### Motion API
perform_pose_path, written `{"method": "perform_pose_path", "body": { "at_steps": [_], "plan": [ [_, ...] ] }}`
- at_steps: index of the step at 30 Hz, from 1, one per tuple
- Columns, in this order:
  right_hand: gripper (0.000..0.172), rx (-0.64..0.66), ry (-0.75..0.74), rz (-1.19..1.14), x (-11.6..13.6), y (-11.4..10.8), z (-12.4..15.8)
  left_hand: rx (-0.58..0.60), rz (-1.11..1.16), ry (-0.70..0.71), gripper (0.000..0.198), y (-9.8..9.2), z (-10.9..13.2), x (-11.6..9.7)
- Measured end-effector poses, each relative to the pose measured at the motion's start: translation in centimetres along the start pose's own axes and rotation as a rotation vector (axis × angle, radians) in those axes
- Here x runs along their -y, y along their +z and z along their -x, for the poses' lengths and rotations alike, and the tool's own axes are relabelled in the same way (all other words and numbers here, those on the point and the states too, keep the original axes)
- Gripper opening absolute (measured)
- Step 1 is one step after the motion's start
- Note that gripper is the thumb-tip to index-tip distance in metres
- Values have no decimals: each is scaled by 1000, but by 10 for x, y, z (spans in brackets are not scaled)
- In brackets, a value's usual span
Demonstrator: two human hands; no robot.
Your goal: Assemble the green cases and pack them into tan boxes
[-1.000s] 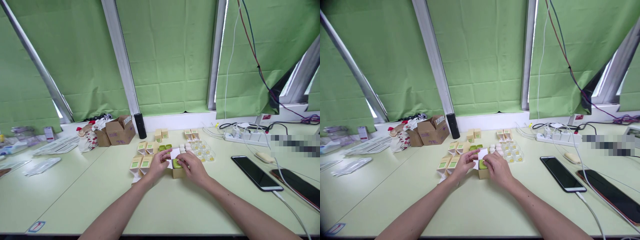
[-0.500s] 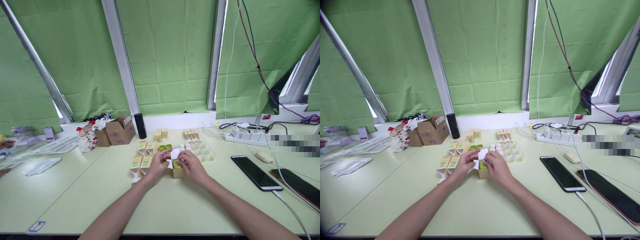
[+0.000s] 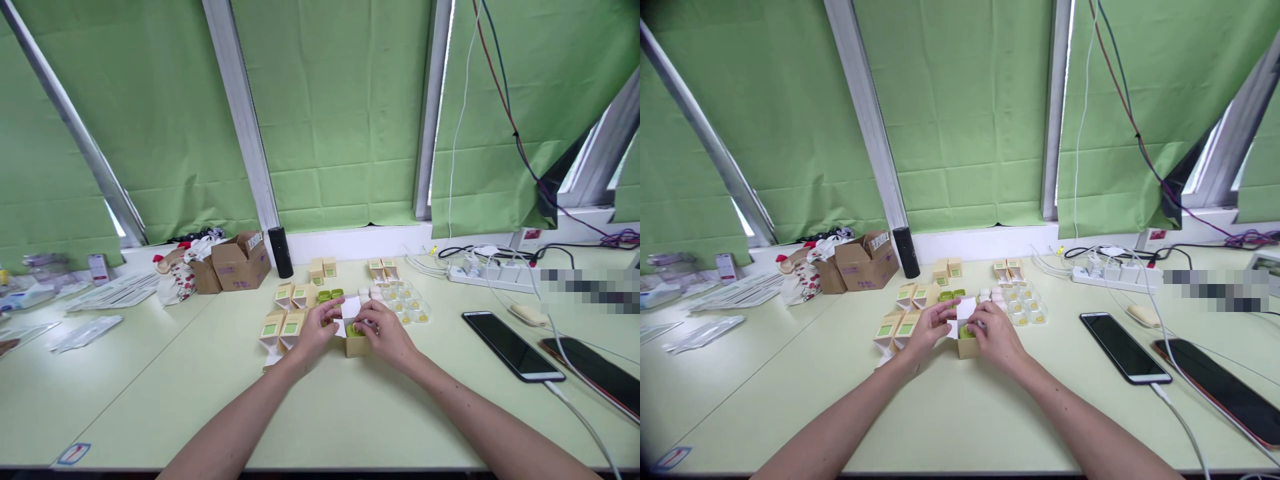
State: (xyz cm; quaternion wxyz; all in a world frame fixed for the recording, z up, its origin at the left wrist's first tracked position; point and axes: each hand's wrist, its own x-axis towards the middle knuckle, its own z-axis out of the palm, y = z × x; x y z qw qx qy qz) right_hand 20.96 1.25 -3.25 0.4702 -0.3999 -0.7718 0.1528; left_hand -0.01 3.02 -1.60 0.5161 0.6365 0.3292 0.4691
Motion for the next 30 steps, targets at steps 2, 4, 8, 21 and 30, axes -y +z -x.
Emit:
{"method": "perform_pose_path", "body": {
  "at_steps": [2,4,8,21,30],
  "plan": [
    [20,-2,-8,11,-1,0,0,0,-3,-4,71,0,0,0],
    [21,1,-16,19,-1,1,1,-1,-9,-4,71,0,0,-1],
    [19,-17,-20,14,-1,1,1,4,-5,-5,72,0,0,-1],
    [21,-217,171,-181,-22,-1,0,-31,67,-65,69,1,-1,-1],
    [25,-237,334,-344,-29,6,-1,-69,22,-45,57,1,-2,0]
  ]
}}
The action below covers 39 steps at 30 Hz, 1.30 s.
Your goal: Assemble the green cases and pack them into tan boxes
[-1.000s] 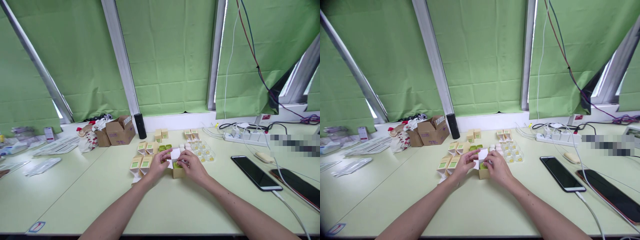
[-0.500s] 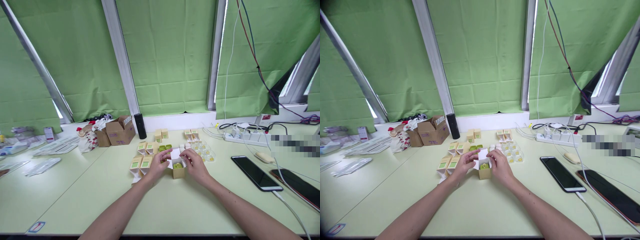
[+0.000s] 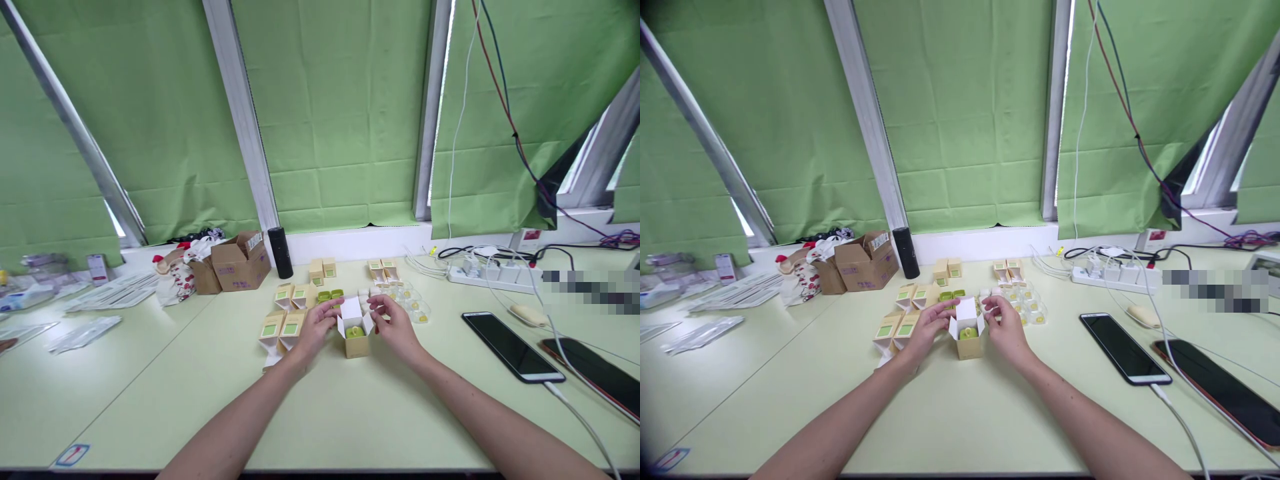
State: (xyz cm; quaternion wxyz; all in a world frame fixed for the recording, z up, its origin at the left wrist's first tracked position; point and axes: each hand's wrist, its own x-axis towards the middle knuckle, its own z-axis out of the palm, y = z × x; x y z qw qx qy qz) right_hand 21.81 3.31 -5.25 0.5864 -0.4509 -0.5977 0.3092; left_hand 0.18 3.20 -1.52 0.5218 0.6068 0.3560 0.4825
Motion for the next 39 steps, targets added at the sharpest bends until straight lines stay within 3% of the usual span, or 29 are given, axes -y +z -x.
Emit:
{"method": "perform_pose_path", "body": {
  "at_steps": [19,27,39],
  "plan": [
    [36,53,141,-207,7,4,1,70,43,-2,59,17,16,-2],
    [38,68,161,-235,8,5,2,93,54,7,67,16,12,9],
    [42,77,191,-267,8,6,3,85,14,-14,62,19,14,5]
  ]
}}
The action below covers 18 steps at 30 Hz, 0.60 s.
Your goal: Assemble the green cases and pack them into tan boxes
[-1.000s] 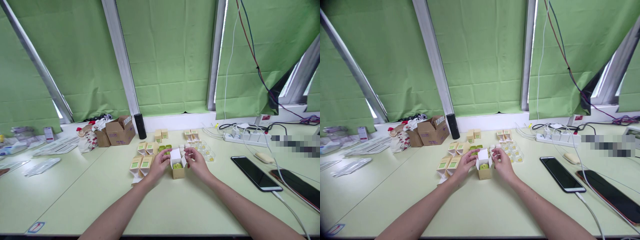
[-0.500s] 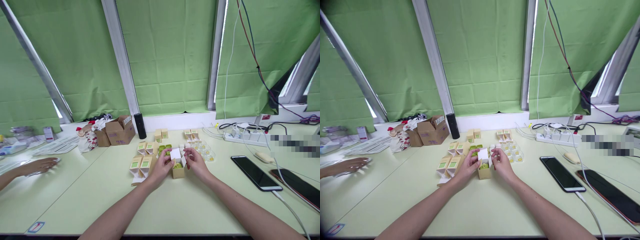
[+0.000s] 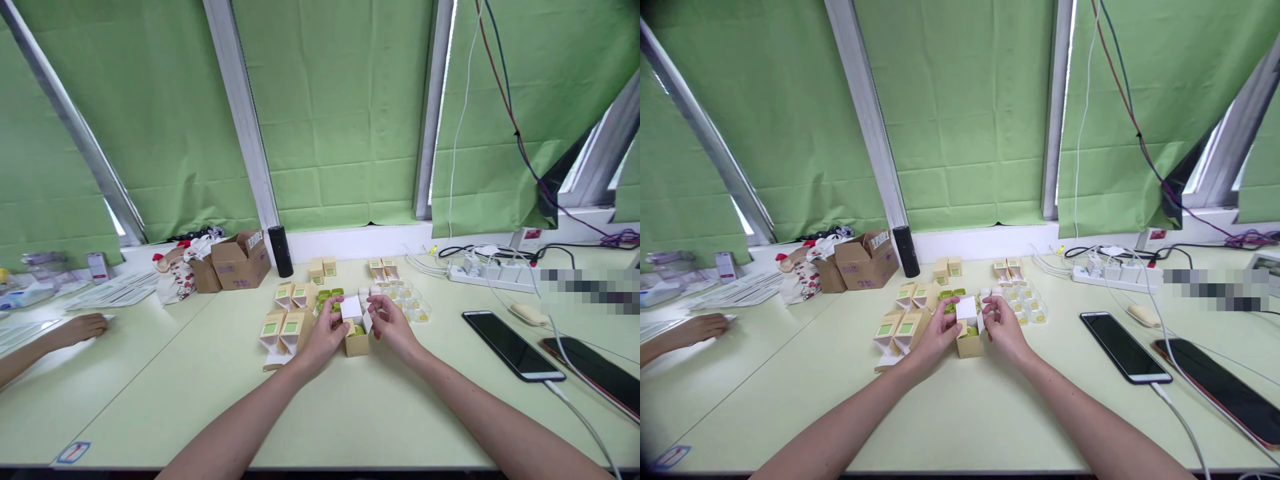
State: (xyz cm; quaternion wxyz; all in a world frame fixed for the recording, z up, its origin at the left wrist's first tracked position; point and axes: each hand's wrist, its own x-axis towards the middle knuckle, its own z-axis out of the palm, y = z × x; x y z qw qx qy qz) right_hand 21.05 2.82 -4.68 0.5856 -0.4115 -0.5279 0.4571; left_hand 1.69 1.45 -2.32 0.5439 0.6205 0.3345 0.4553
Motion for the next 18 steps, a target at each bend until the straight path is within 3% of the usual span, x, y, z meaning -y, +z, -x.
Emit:
{"method": "perform_pose_path", "body": {
  "at_steps": [18],
  "plan": [
    [49,80,32,15,2,2,5,1,-42,6,63,-1,1,1]
  ]
}}
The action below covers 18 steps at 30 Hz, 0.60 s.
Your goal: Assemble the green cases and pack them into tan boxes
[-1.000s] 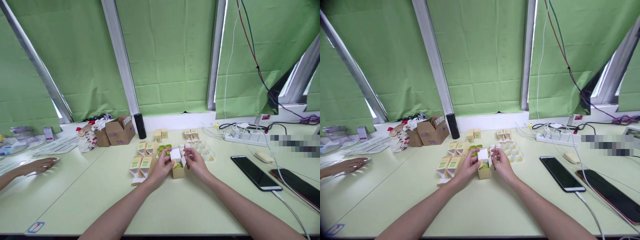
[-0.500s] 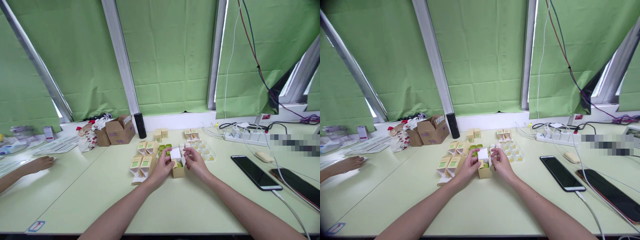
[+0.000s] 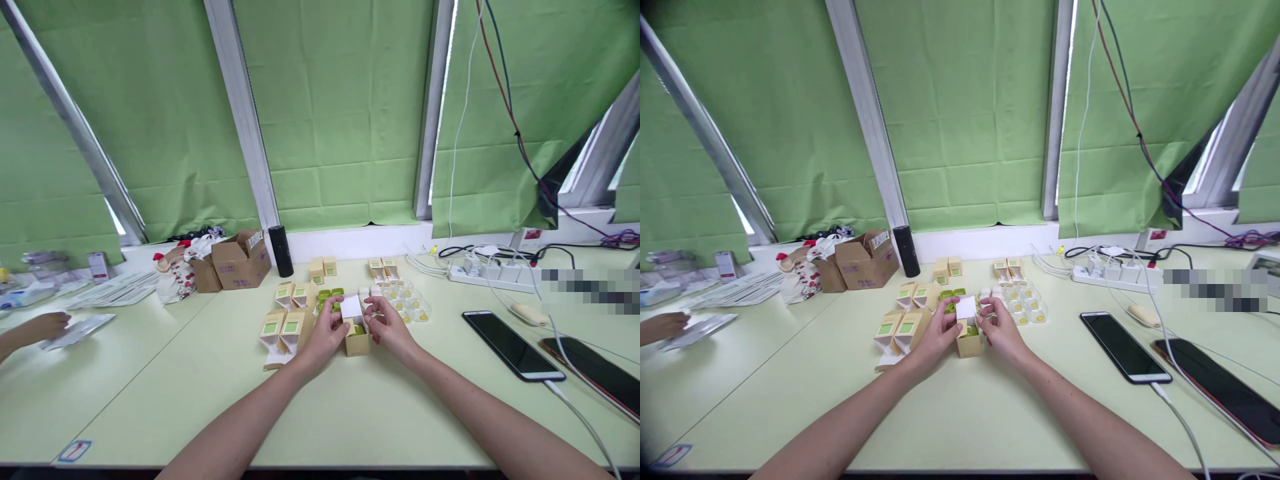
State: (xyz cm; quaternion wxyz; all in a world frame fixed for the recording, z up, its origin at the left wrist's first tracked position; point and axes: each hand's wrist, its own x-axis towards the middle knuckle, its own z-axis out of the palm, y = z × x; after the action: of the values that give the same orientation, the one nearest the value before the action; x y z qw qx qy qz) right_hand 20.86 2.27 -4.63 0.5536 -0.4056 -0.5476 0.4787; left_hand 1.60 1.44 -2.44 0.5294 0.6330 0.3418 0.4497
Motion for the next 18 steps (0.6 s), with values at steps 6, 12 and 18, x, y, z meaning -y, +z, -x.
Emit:
{"method": "perform_pose_path", "body": {
  "at_steps": [6,12,18],
  "plan": [
    [53,27,23,10,-3,1,1,11,30,8,62,0,0,2],
    [55,55,48,7,-1,2,3,10,25,20,62,-1,-1,5],
    [56,73,71,37,0,2,4,5,16,34,62,-2,-2,7]
  ]
}}
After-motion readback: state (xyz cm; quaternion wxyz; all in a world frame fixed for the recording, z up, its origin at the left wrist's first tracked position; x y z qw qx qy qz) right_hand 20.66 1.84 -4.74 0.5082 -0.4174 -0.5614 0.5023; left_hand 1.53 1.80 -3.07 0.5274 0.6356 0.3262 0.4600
